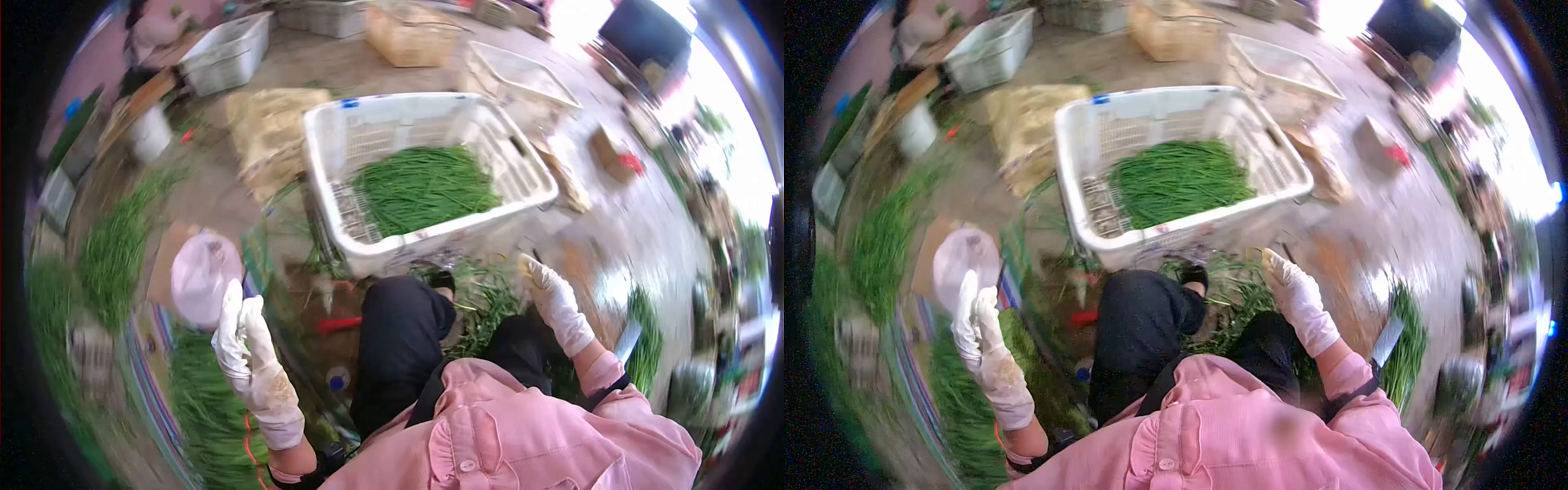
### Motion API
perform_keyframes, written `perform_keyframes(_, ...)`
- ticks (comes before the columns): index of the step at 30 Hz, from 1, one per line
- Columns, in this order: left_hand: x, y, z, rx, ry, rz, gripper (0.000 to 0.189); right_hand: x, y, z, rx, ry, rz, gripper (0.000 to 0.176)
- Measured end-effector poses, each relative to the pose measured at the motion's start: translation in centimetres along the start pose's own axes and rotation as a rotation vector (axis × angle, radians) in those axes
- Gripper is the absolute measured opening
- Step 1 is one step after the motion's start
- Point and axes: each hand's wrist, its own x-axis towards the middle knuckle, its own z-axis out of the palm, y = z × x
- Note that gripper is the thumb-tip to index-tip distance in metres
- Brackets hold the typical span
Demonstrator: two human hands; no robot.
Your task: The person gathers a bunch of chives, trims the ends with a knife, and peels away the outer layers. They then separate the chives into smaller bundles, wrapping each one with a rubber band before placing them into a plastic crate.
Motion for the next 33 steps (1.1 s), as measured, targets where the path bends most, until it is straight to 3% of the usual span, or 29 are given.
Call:
perform_keyframes(2,0.7,-0.9,0.0,-0.099,-0.198,-0.151,0.037,-8.8,0.4,-1.4,1.007,0.178,0.481,0.036)
perform_keyframes(3,6.2,2.0,9.8,-0.219,-0.213,0.014,0.036,-1.1,4.4,-2.2,0.989,0.363,0.269,0.026)
perform_keyframes(5,5.4,1.6,12.6,-0.165,-0.344,0.025,0.035,-8.7,3.9,-7.3,0.601,0.417,0.521,0.020)
perform_keyframes(7,3.3,2.9,15.3,-0.060,-0.482,-0.016,0.038,-14.6,3.1,-10.7,0.503,0.461,0.720,0.017)
perform_keyframes(8,2.6,2.9,16.6,-0.109,-0.496,0.078,0.039,-16.6,2.2,-12.2,0.499,0.453,0.839,0.017)
perform_keyframes(9,2.9,1.7,17.9,-0.179,-0.525,0.037,0.040,-19.5,4.1,-11.3,0.332,0.532,0.802,0.018)
perform_keyframes(10,3.4,2.1,19.1,-0.137,-0.598,0.166,0.040,-20.7,1.4,-12.6,0.359,0.498,0.990,0.018)
perform_keyframes(11,3.4,2.7,20.0,-0.115,-0.639,-0.055,0.039,-23.0,3.0,-11.8,0.330,0.530,1.025,0.019)
perform_keyframes(13,4.0,0.3,22.2,-0.239,-0.765,0.022,0.038,-28.2,6.4,-10.2,0.161,0.782,0.844,0.019)
perform_keyframes(14,0.1,6.7,22.4,-0.153,-0.757,0.058,0.037,-29.4,5.8,-12.1,0.384,0.845,0.967,0.017)
perform_keyframes(15,-3.7,12.9,22.3,-0.049,-0.737,0.097,0.037,-30.7,7.5,-12.4,0.572,1.002,0.902,0.014)
perform_keyframes(16,-2.0,9.1,23.9,0.113,-0.804,0.615,0.036,-31.6,8.4,-13.2,0.374,1.068,0.881,0.013)
perform_keyframes(17,-3.0,9.9,26.1,0.101,-0.822,0.647,0.036,-32.3,9.1,-14.0,0.172,1.113,0.865,0.012)
perform_keyframes(18,-4.3,11.0,27.7,-0.108,-0.927,0.293,0.033,-33.3,11.6,-13.2,0.271,1.206,0.802,0.015)
perform_keyframes(19,-5.7,12.3,29.1,-0.307,-1.005,-0.072,0.037,-33.5,13.6,-13.3,0.030,1.155,0.795,0.019)
perform_keyframes(20,-7.3,13.7,30.1,-0.176,-1.084,0.060,0.036,-33.8,15.1,-13.1,-0.153,1.070,0.830,0.024)
perform_keyframes(21,-8.8,13.1,31.8,-0.358,-1.212,0.042,0.036,-33.2,15.7,-13.8,-0.331,0.973,0.854,0.029)
perform_keyframes(23,-15.0,19.1,32.3,-0.286,-1.330,0.092,0.036,-30.9,17.4,-14.3,-0.327,0.816,0.945,0.036)
perform_keyframes(25,-20.9,23.2,32.6,-0.248,-1.341,0.157,0.035,-29.0,20.4,-12.8,-0.402,0.870,0.908,0.038)
perform_keyframes(26,-22.1,24.9,32.9,-0.181,-1.457,0.047,0.033,-27.8,22.8,-11.3,-0.341,0.877,0.978,0.038)
perform_keyframes(27,-24.4,25.9,33.1,-0.311,-1.504,0.104,0.032,-26.2,23.5,-11.7,-0.253,0.736,1.191,0.037)
perform_keyframes(31,-28.0,27.3,36.4,-0.347,-1.628,0.233,0.030,-26.1,23.4,-12.2,-0.020,0.829,1.134,0.037)
perform_keyframes(33,-29.3,27.9,37.9,-0.233,-1.760,0.099,0.029,-27.4,22.6,-13.5,0.240,0.871,1.129,0.035)
